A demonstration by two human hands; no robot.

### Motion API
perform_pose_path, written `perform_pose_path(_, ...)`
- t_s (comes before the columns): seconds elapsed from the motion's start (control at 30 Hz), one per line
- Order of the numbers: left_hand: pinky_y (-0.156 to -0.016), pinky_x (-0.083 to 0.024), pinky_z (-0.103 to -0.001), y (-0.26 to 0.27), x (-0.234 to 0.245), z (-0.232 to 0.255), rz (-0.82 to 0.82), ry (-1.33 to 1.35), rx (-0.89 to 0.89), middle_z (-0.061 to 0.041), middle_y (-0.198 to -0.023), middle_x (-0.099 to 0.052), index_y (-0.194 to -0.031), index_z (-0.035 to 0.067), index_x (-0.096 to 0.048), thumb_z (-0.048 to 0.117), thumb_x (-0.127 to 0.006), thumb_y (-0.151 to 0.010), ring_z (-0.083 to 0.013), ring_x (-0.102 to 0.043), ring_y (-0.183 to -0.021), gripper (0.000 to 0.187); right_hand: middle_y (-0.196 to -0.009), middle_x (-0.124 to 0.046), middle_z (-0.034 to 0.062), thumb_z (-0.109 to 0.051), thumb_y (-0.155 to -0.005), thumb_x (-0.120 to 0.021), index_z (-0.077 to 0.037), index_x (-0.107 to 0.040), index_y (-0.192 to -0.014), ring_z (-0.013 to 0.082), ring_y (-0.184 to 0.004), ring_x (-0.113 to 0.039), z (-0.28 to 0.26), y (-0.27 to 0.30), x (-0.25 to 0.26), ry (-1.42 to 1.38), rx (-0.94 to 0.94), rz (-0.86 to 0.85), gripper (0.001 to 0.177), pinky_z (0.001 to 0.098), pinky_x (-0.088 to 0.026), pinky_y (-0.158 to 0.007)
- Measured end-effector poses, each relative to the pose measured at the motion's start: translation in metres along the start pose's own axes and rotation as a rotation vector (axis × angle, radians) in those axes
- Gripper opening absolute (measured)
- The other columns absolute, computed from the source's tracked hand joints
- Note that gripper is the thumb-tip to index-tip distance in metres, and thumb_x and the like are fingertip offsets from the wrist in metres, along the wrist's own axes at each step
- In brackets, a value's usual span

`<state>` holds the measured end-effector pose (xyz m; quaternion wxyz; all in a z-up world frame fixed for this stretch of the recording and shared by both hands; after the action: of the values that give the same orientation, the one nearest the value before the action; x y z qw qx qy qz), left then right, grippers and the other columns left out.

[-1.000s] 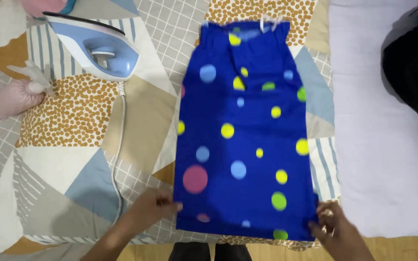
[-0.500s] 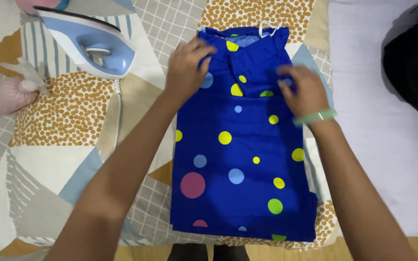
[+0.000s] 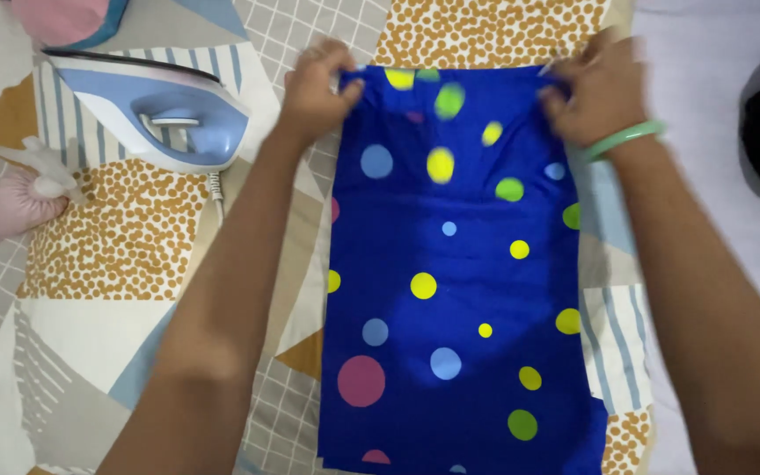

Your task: Iron and fold a black t-shirt and then a blue patterned shirt on a bed.

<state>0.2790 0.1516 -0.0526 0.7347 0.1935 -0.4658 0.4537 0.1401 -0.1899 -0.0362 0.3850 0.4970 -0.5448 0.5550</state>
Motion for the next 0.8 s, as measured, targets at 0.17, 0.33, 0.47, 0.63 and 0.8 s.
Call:
perform_pose_path(0.17, -0.097, -0.045, -0.043, -0.012, 0.01, -0.012, 0.3, 0.476, -0.345, -0.017, -0.111, -0.052, -0.097, 0.01, -0.061, 0.003, -0.079, -0.085, -0.0295, -0.052, -0.114, 0.023, -0.126, -0.058, 0.0237, -0.04, -0.096, -0.079, -0.01, -0.072, -0.117, 0.0451, -0.121, -0.05, 0.045, -0.009, 0.027, -0.04, -0.06, 0.065, 0.037, 0.0561, -0.045, -0.097)
perform_pose_path(0.33, -0.081, -0.044, -0.045, -0.012, -0.029, -0.026, 0.21, 0.844, 0.448, -0.024, -0.103, -0.059, -0.128, 0.002, -0.05, 0.0, -0.066, -0.097, -0.0339, -0.056, -0.086, 0.035, -0.132, -0.055, 0.0237, -0.023, -0.089, -0.069, -0.011, -0.057, -0.132, 0.0445, -0.122, -0.054, 0.036, -0.012, 0.016, -0.392, -0.465, 0.086, 0.047, 0.0504, -0.045, -0.107)
perform_pose_path(0.47, -0.121, -0.037, -0.046, 0.031, 0.001, 0.032, 0.553, 0.016, 0.085, -0.022, -0.147, -0.054, -0.148, 0.004, -0.043, 0.007, -0.064, -0.098, -0.0368, -0.049, -0.139, 0.054, -0.144, -0.046, 0.0321, -0.009, -0.089, -0.069, -0.002, -0.05, -0.143, 0.0501, -0.133, -0.044, -0.016, 0.02, 0.001, -0.103, -0.32, 0.266, 0.058, 0.0549, -0.04, -0.11)
perform_pose_path(0.63, -0.115, -0.019, -0.066, 0.072, -0.019, 0.063, 0.066, -0.159, 0.06, -0.021, -0.157, -0.037, -0.15, 0.0, -0.04, 0.045, -0.066, -0.095, -0.0429, -0.031, -0.145, 0.076, -0.165, -0.039, 0.0186, -0.041, -0.102, -0.065, -0.013, -0.041, -0.16, 0.0433, -0.15, -0.035, -0.064, 0.054, -0.031, -0.04, -0.115, -0.064, 0.069, 0.071, -0.023, -0.111)
perform_pose_path(0.8, -0.115, -0.031, -0.055, 0.126, -0.002, 0.008, 0.309, -0.144, 0.154, -0.021, -0.146, -0.05, -0.143, 0.0, -0.048, 0.025, -0.065, -0.102, -0.0404, -0.045, -0.138, 0.05, -0.166, -0.035, 0.0176, -0.044, -0.103, -0.06, -0.015, -0.038, -0.163, 0.047, -0.149, -0.029, -0.036, 0.086, -0.021, -0.088, -0.311, -0.142, 0.07, 0.073, -0.02, -0.111)
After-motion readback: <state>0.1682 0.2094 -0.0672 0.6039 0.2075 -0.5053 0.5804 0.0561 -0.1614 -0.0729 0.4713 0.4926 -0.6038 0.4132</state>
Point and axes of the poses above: each hand's wrist, its own y-axis away from the middle knuckle, its own x-axis out of the back of the hand, z = x × y, the point moved 9 cm from there along -y, towards the middle knuckle
